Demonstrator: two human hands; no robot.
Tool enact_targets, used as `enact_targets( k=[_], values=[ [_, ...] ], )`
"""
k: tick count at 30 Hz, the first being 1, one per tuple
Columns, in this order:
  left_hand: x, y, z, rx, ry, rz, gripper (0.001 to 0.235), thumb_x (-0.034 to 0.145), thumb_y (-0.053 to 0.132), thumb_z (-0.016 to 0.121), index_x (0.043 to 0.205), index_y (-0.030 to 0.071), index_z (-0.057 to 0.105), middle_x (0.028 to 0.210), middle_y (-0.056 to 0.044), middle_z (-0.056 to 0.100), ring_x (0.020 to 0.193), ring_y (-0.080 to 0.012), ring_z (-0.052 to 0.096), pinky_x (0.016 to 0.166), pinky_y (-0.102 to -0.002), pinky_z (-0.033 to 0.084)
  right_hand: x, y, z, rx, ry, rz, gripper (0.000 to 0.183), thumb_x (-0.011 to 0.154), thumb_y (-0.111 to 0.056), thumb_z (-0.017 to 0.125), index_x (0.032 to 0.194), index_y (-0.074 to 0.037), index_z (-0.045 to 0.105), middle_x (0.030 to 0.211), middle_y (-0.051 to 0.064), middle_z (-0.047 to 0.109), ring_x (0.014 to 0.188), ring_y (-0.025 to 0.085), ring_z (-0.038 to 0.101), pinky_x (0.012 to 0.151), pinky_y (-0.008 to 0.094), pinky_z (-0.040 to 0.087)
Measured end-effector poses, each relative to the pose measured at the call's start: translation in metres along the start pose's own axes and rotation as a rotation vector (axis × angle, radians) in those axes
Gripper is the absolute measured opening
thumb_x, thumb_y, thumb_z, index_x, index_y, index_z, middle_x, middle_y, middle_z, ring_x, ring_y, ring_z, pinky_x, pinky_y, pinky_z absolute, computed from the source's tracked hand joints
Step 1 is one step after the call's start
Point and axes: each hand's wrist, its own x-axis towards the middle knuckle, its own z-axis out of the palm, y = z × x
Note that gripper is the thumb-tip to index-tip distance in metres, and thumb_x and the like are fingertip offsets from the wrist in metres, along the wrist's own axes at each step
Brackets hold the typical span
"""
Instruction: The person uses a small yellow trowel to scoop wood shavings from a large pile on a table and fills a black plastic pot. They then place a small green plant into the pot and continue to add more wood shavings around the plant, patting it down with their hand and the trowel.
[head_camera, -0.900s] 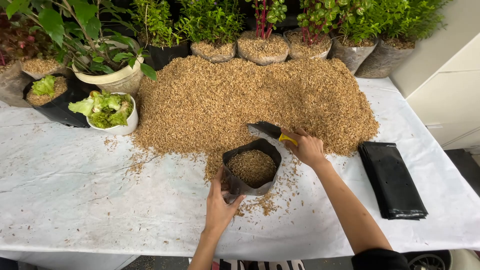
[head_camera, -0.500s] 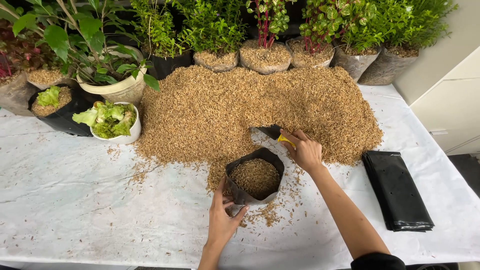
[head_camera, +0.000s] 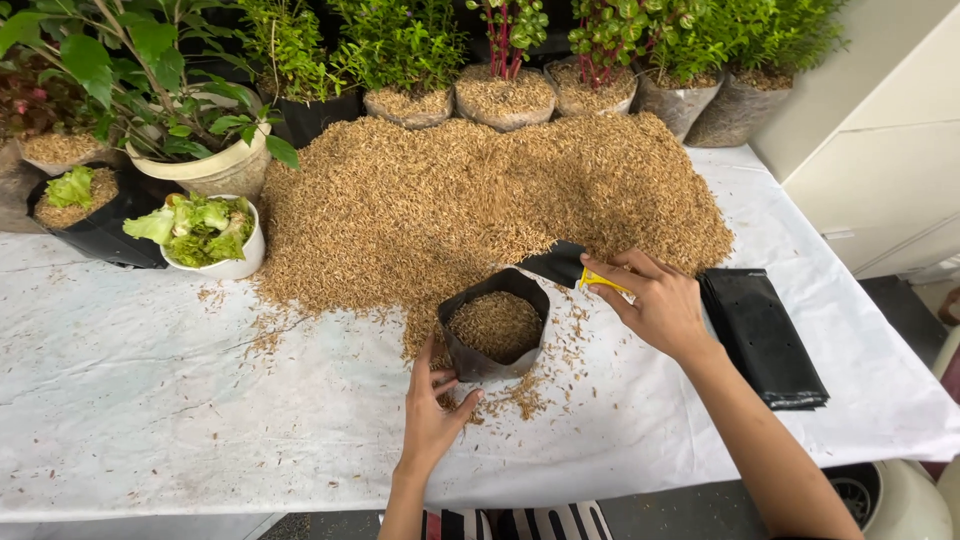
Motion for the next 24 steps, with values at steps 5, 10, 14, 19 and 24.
enact_targets(
  k=[5,10,14,19,24],
  values=[
    [-0.002,0.004,0.0,0.001,-0.019,-0.008,0.109,0.075,0.036,0.085,0.159,0.014,0.021,0.149,-0.017,0.048,0.109,-0.0247,0.068,0.097,-0.039,0.061,-0.011,-0.006,-0.028,-0.019,0.076,-0.102,0.034,0.1,-0.046,0.059,0.132,-0.04,0.069,0.104,-0.01,0.063,0.088,0.013,0.068,0.058,0.033,0.052],
    [-0.003,0.003,0.0,0.013,-0.017,0.025,0.105,0.076,0.028,0.087,0.158,0.012,0.024,0.147,-0.017,0.05,0.108,-0.025,0.069,0.097,-0.038,0.061,-0.015,-0.015,-0.042,-0.062,0.157,-0.208,0.029,0.101,-0.042,0.062,0.128,-0.039,0.072,0.105,-0.008,0.063,0.087,0.015,0.068,0.06,0.03,0.05],
    [-0.004,0.005,0.001,-0.001,-0.028,0.031,0.102,0.079,0.026,0.084,0.158,0.012,0.022,0.148,-0.016,0.048,0.11,-0.0248,0.068,0.098,-0.038,0.06,-0.014,-0.025,-0.052,-0.135,0.211,-0.252,0.024,0.102,-0.038,0.065,0.124,-0.042,0.073,0.107,-0.01,0.064,0.085,0.015,0.065,0.062,0.03,0.047],
    [-0.005,0.003,0.001,0.005,-0.033,0.052,0.1,0.081,0.022,0.083,0.159,0.014,0.021,0.149,-0.017,0.047,0.11,-0.0253,0.067,0.098,-0.037,0.06,-0.013,-0.036,-0.062,-0.234,0.283,-0.31,0.025,0.104,-0.029,0.064,0.123,-0.043,0.073,0.109,-0.008,0.065,0.085,0.017,0.061,0.066,0.031,0.045],
    [-0.006,0.003,0.0,0.007,-0.033,0.042,0.101,0.081,0.024,0.083,0.159,0.014,0.021,0.15,-0.015,0.047,0.112,-0.0249,0.066,0.1,-0.038,0.059,-0.014,-0.042,-0.06,-0.408,0.373,-0.348,0.037,0.104,-0.017,0.068,0.133,-0.041,0.069,0.106,-0.005,0.067,0.08,0.016,0.056,0.067,0.03,0.041]
  ],
)
